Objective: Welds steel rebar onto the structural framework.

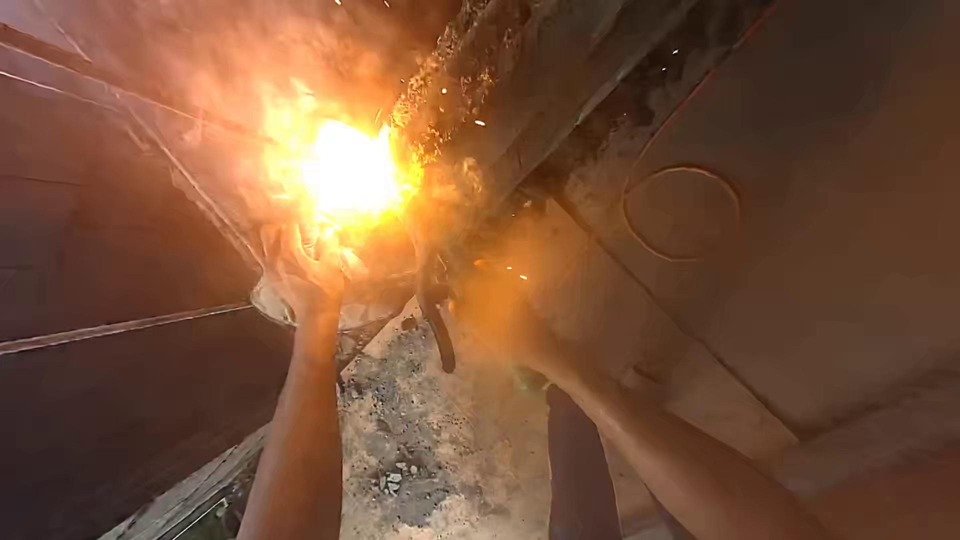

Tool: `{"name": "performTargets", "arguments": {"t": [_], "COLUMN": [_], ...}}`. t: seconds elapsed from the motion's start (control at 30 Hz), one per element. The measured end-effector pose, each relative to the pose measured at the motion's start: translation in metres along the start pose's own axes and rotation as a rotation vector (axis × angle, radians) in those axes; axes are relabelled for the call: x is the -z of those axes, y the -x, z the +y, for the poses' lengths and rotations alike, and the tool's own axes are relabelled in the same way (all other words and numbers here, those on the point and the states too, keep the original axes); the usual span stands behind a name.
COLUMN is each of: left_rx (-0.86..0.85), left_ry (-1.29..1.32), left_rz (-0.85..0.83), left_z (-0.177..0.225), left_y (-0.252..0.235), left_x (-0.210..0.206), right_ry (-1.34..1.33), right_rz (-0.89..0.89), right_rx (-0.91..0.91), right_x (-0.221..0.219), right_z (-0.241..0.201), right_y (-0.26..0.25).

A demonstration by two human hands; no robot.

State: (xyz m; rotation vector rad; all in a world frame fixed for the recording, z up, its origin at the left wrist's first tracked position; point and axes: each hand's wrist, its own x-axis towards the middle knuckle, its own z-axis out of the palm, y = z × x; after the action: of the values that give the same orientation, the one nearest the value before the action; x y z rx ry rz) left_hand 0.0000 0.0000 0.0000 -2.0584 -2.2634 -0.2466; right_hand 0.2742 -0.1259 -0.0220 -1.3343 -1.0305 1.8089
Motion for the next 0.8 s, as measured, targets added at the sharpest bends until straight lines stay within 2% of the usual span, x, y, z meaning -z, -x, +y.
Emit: {"name": "performTargets", "arguments": {"t": [0.3, 0.33, 0.4, 0.43, 0.47, 0.53, 0.57, 0.6, 0.7, 0.8], "left_rx": [-0.011, 0.047, 0.331, 0.466, 0.536, 0.450, 0.431, 0.472, 0.543, 0.488], "left_ry": [0.071, 0.132, 0.314, 0.324, 0.335, 0.369, 0.376, 0.388, 0.423, 0.340], "left_rz": [0.036, -0.010, -0.345, -0.494, -0.547, -0.305, -0.290, -0.364, -0.407, -0.474], "left_z": [-0.003, -0.003, 0.003, 0.003, -0.006, -0.031, -0.031, -0.028, -0.033, -0.032], "left_y": [0.003, 0.013, 0.039, 0.044, 0.050, 0.072, 0.070, 0.066, 0.064, 0.066], "left_x": [-0.002, 0.001, 0.029, 0.037, 0.032, 0.000, 0.000, 0.008, 0.010, 0.010], "right_ry": [0.012, 0.005, -0.026, -0.038, -0.038, -0.020, -0.015, -0.008, -0.006, 0.009], "right_rz": [-0.006, -0.009, 0.010, 0.021, 0.014, 0.001, 0.000, 0.014, 0.020, 0.013], "right_rx": [-0.006, 0.006, 0.029, 0.027, 0.020, 0.010, 0.021, 0.044, 0.077, 0.058], "right_x": [0.000, 0.001, 0.003, 0.003, 0.004, 0.003, 0.002, 0.001, 0.001, 0.001], "right_z": [0.000, -0.001, -0.010, -0.014, -0.015, -0.009, -0.006, -0.006, -0.007, -0.007], "right_y": [0.001, 0.003, 0.011, 0.014, 0.015, 0.010, 0.008, 0.008, 0.009, 0.008]}}
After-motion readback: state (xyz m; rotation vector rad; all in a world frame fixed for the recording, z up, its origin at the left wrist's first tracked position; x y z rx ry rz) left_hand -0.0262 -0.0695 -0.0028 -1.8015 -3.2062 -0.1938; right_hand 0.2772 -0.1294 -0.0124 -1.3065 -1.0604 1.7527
